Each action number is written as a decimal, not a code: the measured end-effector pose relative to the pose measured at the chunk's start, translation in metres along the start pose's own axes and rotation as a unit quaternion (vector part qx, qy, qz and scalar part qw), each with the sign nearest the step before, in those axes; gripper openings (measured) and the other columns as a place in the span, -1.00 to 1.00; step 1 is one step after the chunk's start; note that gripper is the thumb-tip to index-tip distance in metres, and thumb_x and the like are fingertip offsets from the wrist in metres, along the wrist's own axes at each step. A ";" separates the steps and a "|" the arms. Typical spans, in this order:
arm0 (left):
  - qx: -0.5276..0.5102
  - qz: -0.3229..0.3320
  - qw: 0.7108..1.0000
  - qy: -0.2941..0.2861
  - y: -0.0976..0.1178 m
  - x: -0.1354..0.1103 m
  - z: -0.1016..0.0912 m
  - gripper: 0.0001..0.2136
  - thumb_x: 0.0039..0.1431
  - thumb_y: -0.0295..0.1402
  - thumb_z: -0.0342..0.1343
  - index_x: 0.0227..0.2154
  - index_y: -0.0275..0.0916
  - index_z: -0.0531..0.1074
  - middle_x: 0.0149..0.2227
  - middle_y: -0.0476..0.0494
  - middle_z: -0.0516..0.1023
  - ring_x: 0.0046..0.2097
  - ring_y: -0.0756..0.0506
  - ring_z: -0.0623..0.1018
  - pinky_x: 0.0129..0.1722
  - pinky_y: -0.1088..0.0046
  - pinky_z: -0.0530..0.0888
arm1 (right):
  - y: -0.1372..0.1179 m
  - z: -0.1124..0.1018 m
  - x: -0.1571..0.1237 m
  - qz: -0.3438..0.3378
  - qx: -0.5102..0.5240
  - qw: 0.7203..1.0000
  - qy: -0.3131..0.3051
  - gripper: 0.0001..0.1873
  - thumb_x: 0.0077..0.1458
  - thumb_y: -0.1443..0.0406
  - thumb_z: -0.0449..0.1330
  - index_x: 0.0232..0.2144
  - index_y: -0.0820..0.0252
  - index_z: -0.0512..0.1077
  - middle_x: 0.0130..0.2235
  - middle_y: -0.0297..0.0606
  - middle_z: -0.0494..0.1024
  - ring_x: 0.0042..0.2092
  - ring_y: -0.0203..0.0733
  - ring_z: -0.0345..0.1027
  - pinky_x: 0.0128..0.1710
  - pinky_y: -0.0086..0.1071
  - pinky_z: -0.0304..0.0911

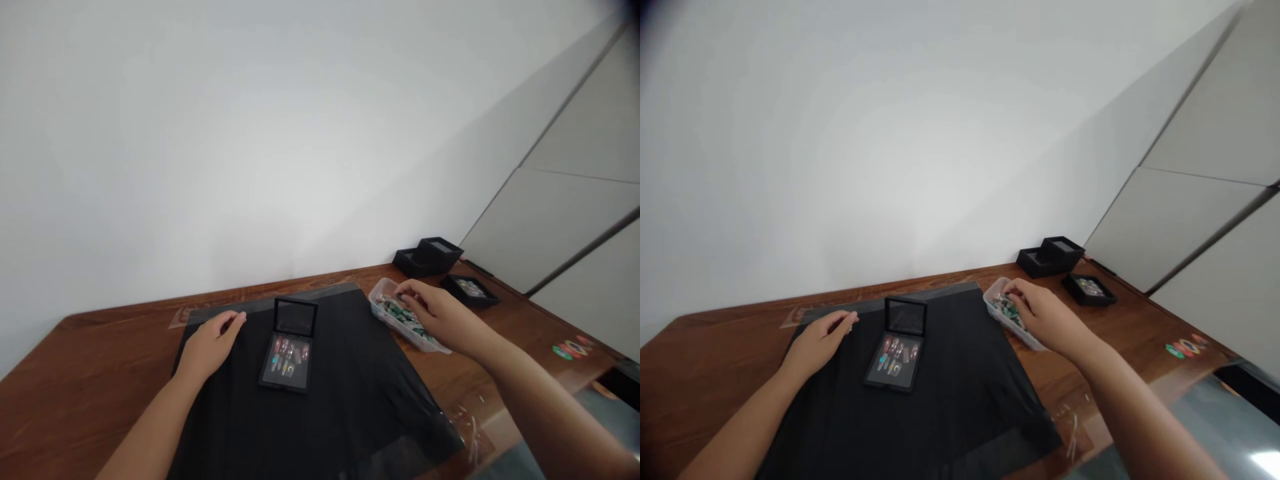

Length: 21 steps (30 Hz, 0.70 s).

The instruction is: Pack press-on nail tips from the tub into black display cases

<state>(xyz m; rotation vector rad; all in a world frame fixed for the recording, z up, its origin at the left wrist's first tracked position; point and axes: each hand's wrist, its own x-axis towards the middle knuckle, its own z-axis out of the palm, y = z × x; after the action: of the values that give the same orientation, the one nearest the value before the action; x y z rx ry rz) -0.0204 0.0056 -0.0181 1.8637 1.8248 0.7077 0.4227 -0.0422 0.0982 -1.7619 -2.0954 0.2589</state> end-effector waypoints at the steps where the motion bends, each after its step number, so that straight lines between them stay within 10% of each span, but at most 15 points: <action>1: -0.006 -0.002 1.000 0.008 -0.001 0.001 0.001 -0.52 0.32 0.13 -0.12 -0.21 -0.09 0.56 -0.23 -0.05 0.71 -0.17 -0.20 0.66 -0.16 0.38 0.48 | -0.017 0.000 -0.006 -0.020 0.027 0.999 -0.004 -0.75 0.32 0.22 0.00 -0.15 0.10 0.47 -0.22 -0.20 0.63 -0.27 -0.12 0.49 -0.24 -0.33 0.30; 8: -0.053 0.003 0.996 0.069 0.001 -0.001 -0.001 -0.49 0.31 0.13 -0.12 -0.26 -0.15 0.57 -0.37 -0.05 0.66 -0.26 -0.19 0.63 -0.26 0.39 0.48 | -0.111 0.037 -0.026 -0.135 0.136 0.981 -0.007 -0.79 0.35 0.33 0.02 -0.12 0.08 0.44 -0.25 -0.28 0.62 -0.27 -0.21 0.49 -0.26 -0.38 0.32; 21: -0.133 0.229 0.944 0.198 0.070 -0.057 0.018 -0.75 0.31 -0.16 0.06 -0.25 -0.12 0.59 -0.28 -0.10 0.68 -0.28 -0.12 0.63 -0.25 0.39 0.54 | -0.127 0.130 -0.004 -0.169 0.226 0.950 0.137 -0.89 0.31 0.25 0.16 -0.13 0.07 0.44 -0.24 -0.29 0.67 -0.31 -0.22 0.57 -0.28 -0.42 0.40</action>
<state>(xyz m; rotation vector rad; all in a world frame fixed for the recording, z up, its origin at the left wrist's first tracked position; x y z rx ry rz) 0.0450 -0.0534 0.0091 2.0813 1.4047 1.5087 0.2556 -0.0566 0.0286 -1.0888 -1.9035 0.3417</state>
